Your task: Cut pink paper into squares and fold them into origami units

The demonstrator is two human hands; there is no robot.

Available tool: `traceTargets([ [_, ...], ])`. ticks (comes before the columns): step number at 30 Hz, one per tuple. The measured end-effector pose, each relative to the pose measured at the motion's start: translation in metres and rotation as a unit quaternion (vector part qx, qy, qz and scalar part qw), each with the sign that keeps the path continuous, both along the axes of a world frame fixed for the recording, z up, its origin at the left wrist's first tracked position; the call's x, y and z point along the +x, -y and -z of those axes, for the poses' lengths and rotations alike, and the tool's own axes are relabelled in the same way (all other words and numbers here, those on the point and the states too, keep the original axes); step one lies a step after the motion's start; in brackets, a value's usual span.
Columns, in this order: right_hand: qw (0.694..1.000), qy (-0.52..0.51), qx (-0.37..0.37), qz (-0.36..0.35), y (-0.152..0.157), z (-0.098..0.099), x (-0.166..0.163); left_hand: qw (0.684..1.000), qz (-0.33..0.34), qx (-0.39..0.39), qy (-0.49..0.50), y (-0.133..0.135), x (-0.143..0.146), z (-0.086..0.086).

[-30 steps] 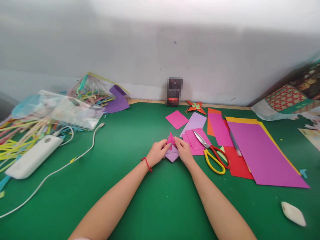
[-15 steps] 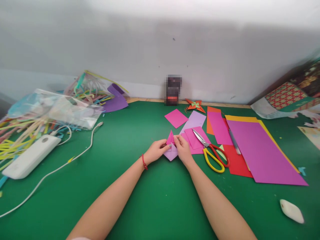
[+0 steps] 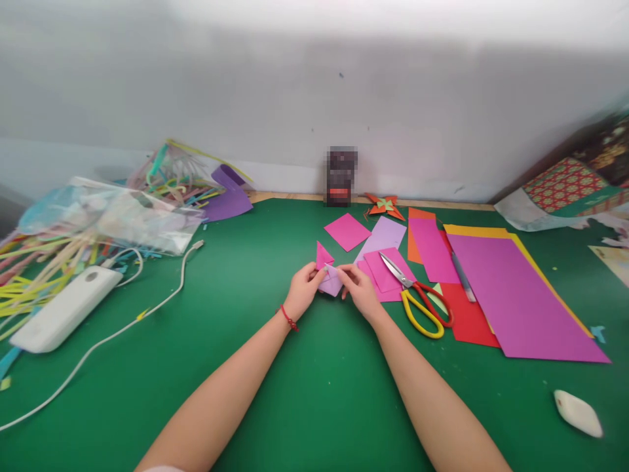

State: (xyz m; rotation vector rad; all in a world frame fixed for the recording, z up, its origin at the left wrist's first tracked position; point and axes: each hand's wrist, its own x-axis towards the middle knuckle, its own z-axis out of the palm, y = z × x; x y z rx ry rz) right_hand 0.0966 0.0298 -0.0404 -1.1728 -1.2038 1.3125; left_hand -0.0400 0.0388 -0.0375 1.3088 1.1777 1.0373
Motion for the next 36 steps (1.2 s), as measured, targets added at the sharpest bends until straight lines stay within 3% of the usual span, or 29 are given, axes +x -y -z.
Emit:
traceTargets([
  [4,1.0,-0.015,-0.008,-0.017,0.0,0.001,0.002,1.0,-0.019,0.011,0.013,-0.002,-0.004,-0.004],
  [12,0.998,-0.044,-0.021,0.028,0.0,-0.001,0.002,0.989,0.123,-0.039,0.069,-0.005,-0.009,-0.001],
  [21,0.999,0.003,-0.027,-0.017,0.002,-0.001,0.004,0.986,0.102,-0.057,0.122,-0.003,-0.012,-0.001],
  [28,0.999,0.025,-0.013,0.015,0.002,0.001,0.005,0.99,0.046,-0.068,0.114,0.0,-0.006,0.004],
  [36,0.999,0.037,0.008,0.032,0.003,0.002,0.002,0.974,0.078,-0.122,0.173,0.001,-0.003,-0.005],
])
